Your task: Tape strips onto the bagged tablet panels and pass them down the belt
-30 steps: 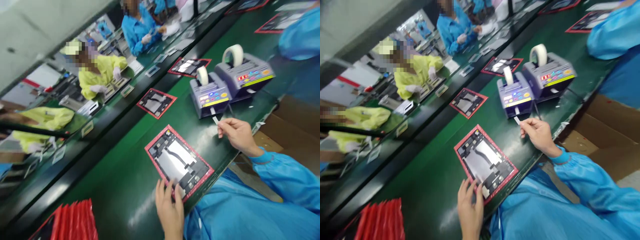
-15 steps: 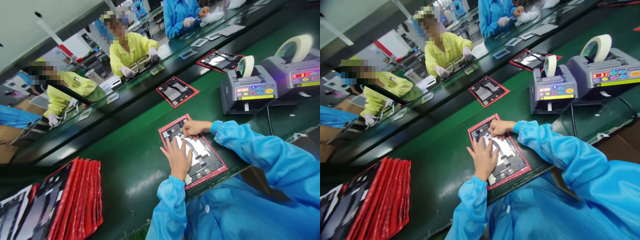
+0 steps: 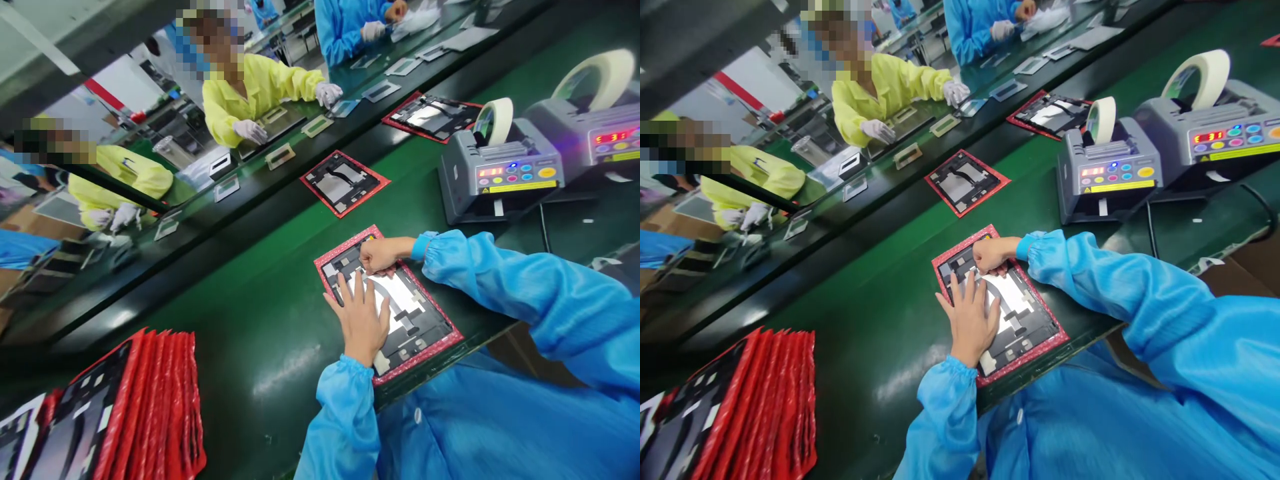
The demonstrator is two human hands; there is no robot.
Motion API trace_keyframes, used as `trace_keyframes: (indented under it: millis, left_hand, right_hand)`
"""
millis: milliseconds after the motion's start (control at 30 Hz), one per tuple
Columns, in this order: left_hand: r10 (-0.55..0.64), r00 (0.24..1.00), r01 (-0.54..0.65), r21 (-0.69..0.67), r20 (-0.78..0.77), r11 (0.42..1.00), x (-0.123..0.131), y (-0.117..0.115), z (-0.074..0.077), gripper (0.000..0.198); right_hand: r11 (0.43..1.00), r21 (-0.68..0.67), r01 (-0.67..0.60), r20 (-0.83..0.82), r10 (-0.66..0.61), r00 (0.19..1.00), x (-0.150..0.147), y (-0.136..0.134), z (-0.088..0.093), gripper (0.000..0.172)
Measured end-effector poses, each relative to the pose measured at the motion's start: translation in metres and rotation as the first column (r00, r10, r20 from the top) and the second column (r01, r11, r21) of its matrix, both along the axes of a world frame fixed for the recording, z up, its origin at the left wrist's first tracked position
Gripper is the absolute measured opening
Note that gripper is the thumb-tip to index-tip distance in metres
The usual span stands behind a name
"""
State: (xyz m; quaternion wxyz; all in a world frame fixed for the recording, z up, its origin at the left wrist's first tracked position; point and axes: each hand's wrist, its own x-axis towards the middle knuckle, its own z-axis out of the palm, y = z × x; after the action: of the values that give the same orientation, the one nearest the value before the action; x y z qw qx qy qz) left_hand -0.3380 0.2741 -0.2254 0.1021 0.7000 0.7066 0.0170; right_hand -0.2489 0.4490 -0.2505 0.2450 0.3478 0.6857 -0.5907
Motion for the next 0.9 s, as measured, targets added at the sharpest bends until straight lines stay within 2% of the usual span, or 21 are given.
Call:
trace_keyframes:
  millis: [200, 267, 333, 400, 467, 567, 600, 633, 667, 700, 900]
  left_hand:
    - [-0.04, 0.999, 0.04, -0.047, -0.007, 0.998, -0.001, 0.001, -0.003, 0.05]
    - [-0.063, 0.998, 0.063, -0.042, -0.015, 0.997, -0.002, 0.004, -0.001, 0.049]
    - [-0.114, 0.993, 0.114, -0.036, -0.009, 0.993, -0.004, 0.008, 0.0, 0.049]
    - [-0.18, 0.984, 0.18, -0.027, 0.016, 0.983, -0.007, 0.013, 0.002, 0.048]
    - [-0.225, 0.974, 0.225, -0.014, 0.04, 0.974, -0.008, 0.015, 0.001, 0.048]
    - [-0.254, 0.965, 0.254, 0.0, 0.063, 0.967, -0.009, 0.017, -0.005, 0.05]
    - [-0.262, 0.963, 0.263, 0.003, 0.069, 0.965, -0.01, 0.018, -0.008, 0.05]
    - [-0.27, 0.96, 0.27, 0.004, 0.074, 0.963, -0.01, 0.018, -0.01, 0.05]
    - [-0.276, 0.958, 0.277, 0.002, 0.078, 0.961, -0.01, 0.018, -0.012, 0.05]
    - [-0.276, 0.958, 0.277, -0.001, 0.081, 0.961, -0.01, 0.017, -0.013, 0.05]
    - [-0.24, 0.969, 0.242, -0.026, 0.063, 0.97, -0.011, 0.014, -0.018, 0.049]
  right_hand:
    - [0.982, 0.157, 0.102, 0.023, -0.107, 0.994, -0.001, -0.005, 0.006, 0.011]
    - [0.951, 0.2, 0.234, -0.092, -0.219, 0.971, 0.012, -0.011, 0.015, 0.016]
    - [0.865, 0.164, 0.473, -0.284, -0.418, 0.863, 0.041, -0.022, 0.028, 0.024]
    - [0.692, 0.093, 0.716, -0.423, -0.623, 0.658, 0.084, -0.036, 0.042, 0.029]
    - [0.458, 0.156, 0.875, -0.478, -0.74, 0.473, 0.134, -0.049, 0.056, 0.03]
    - [0.07, 0.311, 0.948, -0.564, -0.789, 0.244, 0.199, -0.058, 0.07, 0.029]
    - [-0.025, 0.335, 0.942, -0.582, -0.792, 0.186, 0.214, -0.057, 0.072, 0.029]
    - [-0.091, 0.343, 0.935, -0.588, -0.797, 0.138, 0.224, -0.053, 0.073, 0.03]
    - [-0.129, 0.338, 0.932, -0.58, -0.808, 0.099, 0.231, -0.048, 0.072, 0.031]
    - [-0.141, 0.324, 0.935, -0.56, -0.826, 0.07, 0.233, -0.043, 0.07, 0.032]
    - [-0.117, 0.199, 0.973, -0.441, -0.897, -0.018, 0.208, -0.016, 0.053, 0.037]
